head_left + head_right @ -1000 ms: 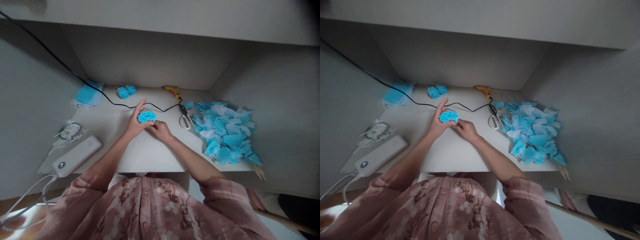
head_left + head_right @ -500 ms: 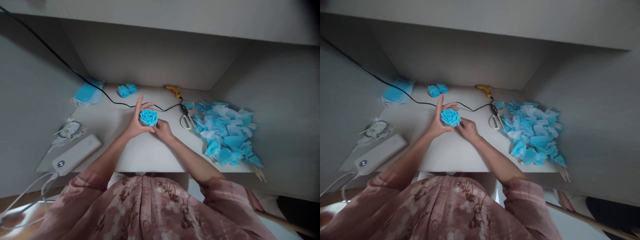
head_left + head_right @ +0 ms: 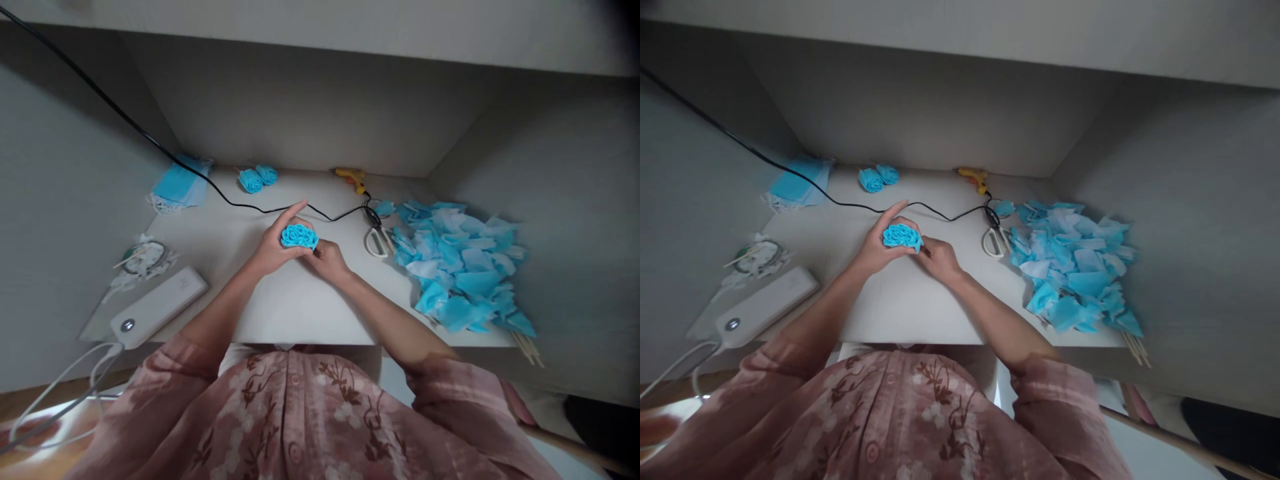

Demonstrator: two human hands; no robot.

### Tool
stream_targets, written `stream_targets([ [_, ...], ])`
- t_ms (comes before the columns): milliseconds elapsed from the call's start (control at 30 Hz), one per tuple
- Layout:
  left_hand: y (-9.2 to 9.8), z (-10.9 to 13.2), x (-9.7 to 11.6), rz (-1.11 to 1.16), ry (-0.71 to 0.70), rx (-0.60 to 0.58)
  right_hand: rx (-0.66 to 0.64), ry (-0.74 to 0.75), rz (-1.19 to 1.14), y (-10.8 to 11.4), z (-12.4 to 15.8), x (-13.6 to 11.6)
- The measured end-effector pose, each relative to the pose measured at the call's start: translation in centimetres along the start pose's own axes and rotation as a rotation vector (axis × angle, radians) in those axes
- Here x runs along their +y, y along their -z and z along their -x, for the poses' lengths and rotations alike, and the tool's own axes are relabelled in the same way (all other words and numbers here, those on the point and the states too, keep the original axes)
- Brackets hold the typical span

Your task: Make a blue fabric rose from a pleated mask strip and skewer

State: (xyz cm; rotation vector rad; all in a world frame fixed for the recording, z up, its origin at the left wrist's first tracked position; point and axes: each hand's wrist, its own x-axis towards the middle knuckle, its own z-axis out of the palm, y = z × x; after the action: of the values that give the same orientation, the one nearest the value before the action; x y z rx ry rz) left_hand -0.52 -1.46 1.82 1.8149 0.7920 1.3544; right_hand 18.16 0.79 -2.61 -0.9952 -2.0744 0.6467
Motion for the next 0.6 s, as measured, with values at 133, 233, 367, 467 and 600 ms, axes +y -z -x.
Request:
stream_targets([
  [133, -0.1, -0.1, -0.7, -0.012, -0.023, 0.034, -0.018, 0.0, -0.011, 0.1, 0.0, -0.1],
  [233, 0.0, -0.5, -1.2, 0.035, -0.112, 0.013, -0.017, 0.004, -0.033, 0.2, 0.0, -0.2],
  [367, 0.8, -1.0, -1.2, 0.051, -0.155, -0.04, 0.007, -0.015, -0.05, 0.2, -0.1, -0.3],
  [467, 1.3, -1.2, -1.1, 0.072, -0.125, -0.071, -0.005, -0.018, -0.04, 0.2, -0.1, -0.4],
  [600, 1.2, -1.0, -0.9, 0.165, -0.073, -0.134, -0.05, 0.022, -0.053, 0.2, 0.0, -0.5],
])
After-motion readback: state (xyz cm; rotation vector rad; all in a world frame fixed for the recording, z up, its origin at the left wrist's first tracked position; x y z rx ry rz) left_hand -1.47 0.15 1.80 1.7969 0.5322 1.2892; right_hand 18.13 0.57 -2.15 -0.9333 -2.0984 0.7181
